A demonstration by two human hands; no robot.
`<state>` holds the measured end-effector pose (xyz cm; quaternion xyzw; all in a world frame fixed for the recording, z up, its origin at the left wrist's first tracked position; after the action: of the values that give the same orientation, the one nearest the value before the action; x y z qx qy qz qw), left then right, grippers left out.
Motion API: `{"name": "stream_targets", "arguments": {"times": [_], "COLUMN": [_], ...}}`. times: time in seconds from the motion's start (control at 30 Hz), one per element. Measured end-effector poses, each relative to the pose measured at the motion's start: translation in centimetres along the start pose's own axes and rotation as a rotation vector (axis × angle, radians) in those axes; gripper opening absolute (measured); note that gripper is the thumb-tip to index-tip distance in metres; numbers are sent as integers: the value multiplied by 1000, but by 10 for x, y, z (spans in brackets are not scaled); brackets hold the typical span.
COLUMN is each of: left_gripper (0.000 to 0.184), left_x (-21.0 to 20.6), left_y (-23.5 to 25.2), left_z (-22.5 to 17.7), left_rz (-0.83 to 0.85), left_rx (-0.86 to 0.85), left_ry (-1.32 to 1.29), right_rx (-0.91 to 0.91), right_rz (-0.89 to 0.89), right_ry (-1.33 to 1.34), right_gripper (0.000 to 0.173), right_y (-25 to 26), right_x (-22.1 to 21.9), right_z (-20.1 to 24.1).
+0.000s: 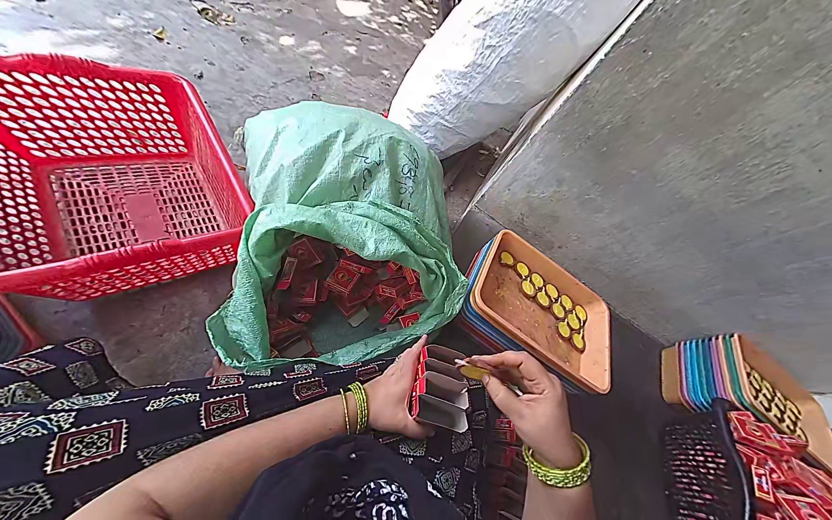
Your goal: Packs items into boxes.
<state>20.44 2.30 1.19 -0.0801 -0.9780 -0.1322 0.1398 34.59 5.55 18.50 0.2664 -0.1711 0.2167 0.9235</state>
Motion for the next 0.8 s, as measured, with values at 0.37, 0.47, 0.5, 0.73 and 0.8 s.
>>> {"name": "stream_targets", "arguments": {"times": [0.37, 0.47, 0.5, 0.73, 0.8], "left_gripper": [156, 153, 152, 149, 150], "left_x": [1, 3, 4, 3, 3], "left_y": [-3, -4, -5, -5, -5], "left_z": [-5, -10, -12, -13, -12], "left_rz": [12, -2, -7, -27, -22], "left_rx": [-30, -91, -111, -171, -162], "left_ry": [42, 54, 53, 65, 65], "right_rx": [62, 79, 93, 198, 179], "right_rz": [81, 80, 78, 76, 93], "right_ry": [-240, -204, -191, -352, -343], "right_gripper": [24, 17, 17, 15, 24], "right_y": [-8, -10, -11, -23, -22], "right_x": [-12, -8, -7, -20, -18], "right_z": [-5, -1, 1, 10, 7]}}
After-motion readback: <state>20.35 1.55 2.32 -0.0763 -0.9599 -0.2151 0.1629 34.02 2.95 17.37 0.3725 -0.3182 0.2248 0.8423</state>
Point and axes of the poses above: each hand's wrist, its own y-axis towards the middle knuckle, its own x-axis out of the back of the hand, z = x × y, the point moved 8 cm from there along y, towards the middle knuckle, and after that the axes turned 6 degrees about -z, right-handed, at the moved point
